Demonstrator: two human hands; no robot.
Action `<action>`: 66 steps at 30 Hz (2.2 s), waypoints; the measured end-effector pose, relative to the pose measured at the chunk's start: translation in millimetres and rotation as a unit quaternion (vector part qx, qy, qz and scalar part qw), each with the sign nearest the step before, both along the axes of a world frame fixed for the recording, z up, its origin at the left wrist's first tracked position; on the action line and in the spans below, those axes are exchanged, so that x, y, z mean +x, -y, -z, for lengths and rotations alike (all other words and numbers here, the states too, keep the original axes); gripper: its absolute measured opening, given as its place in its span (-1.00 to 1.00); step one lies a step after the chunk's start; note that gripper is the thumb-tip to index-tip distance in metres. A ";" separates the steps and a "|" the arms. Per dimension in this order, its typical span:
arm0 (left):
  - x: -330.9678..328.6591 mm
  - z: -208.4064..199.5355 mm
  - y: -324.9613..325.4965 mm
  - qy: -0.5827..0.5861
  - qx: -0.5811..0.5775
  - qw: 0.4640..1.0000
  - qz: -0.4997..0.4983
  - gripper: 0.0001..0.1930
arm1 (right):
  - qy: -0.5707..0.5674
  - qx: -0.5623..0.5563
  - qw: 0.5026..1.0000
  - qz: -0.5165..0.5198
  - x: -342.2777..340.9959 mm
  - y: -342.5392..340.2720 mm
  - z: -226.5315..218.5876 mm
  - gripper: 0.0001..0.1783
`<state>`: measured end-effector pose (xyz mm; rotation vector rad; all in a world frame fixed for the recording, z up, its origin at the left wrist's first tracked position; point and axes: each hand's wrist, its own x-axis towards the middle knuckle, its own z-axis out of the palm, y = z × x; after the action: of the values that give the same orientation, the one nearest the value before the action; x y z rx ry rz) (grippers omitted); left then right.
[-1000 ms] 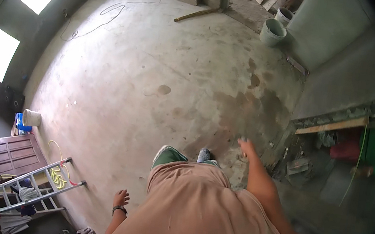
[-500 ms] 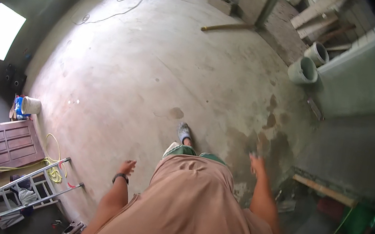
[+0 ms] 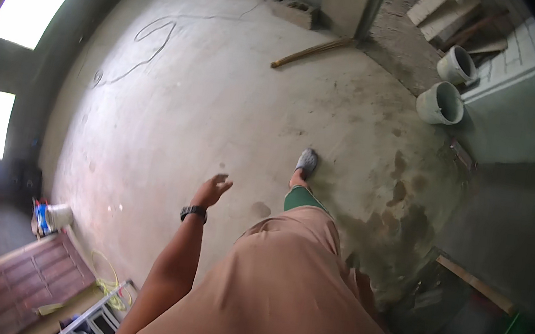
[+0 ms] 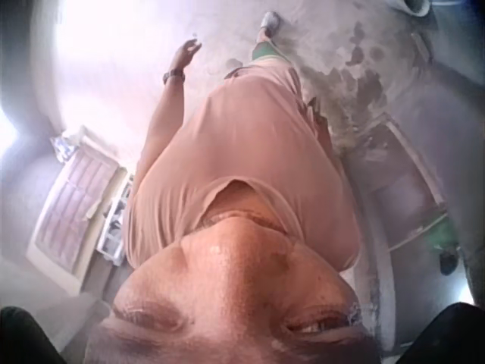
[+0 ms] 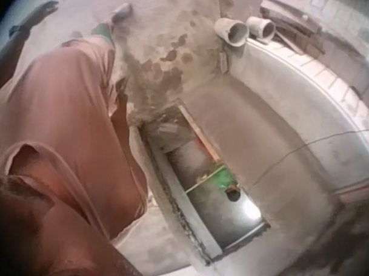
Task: The person scrapes the concrete floor with a trowel, stands up and walks across the room, and then scrapes another section of the floor with the trowel.
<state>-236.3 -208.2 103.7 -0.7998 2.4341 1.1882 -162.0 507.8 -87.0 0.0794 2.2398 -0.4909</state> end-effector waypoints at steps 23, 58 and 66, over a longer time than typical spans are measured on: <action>-383.3 82.9 373.3 0.246 0.125 0.959 -0.058 -0.41 | -0.031 -0.042 0.929 0.366 -693.1 438.7 -169.0 -0.37; -1172.3 21.1 283.4 0.154 -0.006 0.836 0.527 -0.39 | -0.080 -0.143 0.532 0.831 -833.5 535.1 -172.1 -0.53; -1245.1 32.9 247.5 0.136 0.001 0.634 0.761 -0.43 | -0.014 -0.017 0.153 0.988 -671.8 851.0 -162.6 -0.44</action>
<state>-1481.5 -455.8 70.8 0.9874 1.7433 0.2535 -833.8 -343.1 75.6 3.0273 0.3723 -1.5620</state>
